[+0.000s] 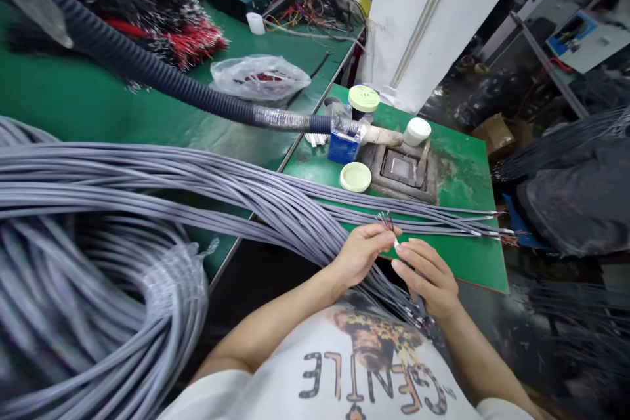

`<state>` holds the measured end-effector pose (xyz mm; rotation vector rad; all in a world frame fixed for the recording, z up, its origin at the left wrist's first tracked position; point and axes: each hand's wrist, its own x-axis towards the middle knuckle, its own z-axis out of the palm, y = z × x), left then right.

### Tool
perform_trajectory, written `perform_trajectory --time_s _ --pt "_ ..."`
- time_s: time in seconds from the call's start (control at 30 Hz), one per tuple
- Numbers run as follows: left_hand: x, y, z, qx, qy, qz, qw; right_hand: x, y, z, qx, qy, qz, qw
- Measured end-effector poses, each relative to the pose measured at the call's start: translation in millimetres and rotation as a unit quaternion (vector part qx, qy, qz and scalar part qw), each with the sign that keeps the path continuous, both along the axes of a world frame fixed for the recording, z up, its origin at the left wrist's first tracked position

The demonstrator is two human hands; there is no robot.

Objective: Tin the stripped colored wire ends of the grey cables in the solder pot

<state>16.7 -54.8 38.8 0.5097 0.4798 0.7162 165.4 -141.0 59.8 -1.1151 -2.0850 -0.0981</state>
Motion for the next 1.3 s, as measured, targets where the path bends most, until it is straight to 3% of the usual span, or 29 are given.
perform_trajectory --time_s 0.1,0.2,0.3,0.37,0.47,0.57,0.67,0.73,0.8,0.9,1.1,1.3 --pt "-1 1 3.3 0.144 0.059 0.087 0.984 -1 -1 -0.4 0.004 -0.009 0.004 1.0" --pt "0 2 7.8 0.376 0.127 0.137 0.908 1 -9 3.0 0.012 -0.025 -0.002 1.0" --pt "6 8 5.8 0.507 0.159 0.081 0.843 16 -36 7.4 0.008 -0.065 -0.056 0.996" --pt "13 15 -1.1 0.562 0.2 0.038 0.802 35 -68 7.0 -0.008 -0.094 -0.152 0.984" --pt "25 26 -14.0 0.653 0.283 -0.017 0.702 67 -125 -2.7 -0.097 -0.156 -0.336 0.924" --pt "39 27 -19.8 0.726 0.371 -0.085 0.573 80 -166 -20.4 -0.231 -0.166 -0.419 0.862" --pt "53 16 -17.1 0.764 0.424 -0.114 0.473 66 -171 -38.4 -0.267 -0.079 -0.413 0.867" --pt "61 7 -14.4 0.779 0.438 -0.117 0.433 50 -157 -46.7 -0.281 -0.019 -0.377 0.882" --pt "67 0 -13.1 0.787 0.443 -0.116 0.413 38 -137 -51.4 -0.302 0.028 -0.335 0.892" --pt "74 -6 -13.8 0.793 0.442 -0.113 0.404 33 -111 -53.6 -0.336 0.113 -0.311 0.882" --pt "101 -8 -14.2 0.797 0.431 -0.109 0.409 48 -84 -55.5 -0.369 0.36 -0.315 0.797" --pt "134 -4 -10.6 0.787 0.43 -0.132 0.422 50 -87 -58.3 -0.366 0.488 -0.313 0.728"
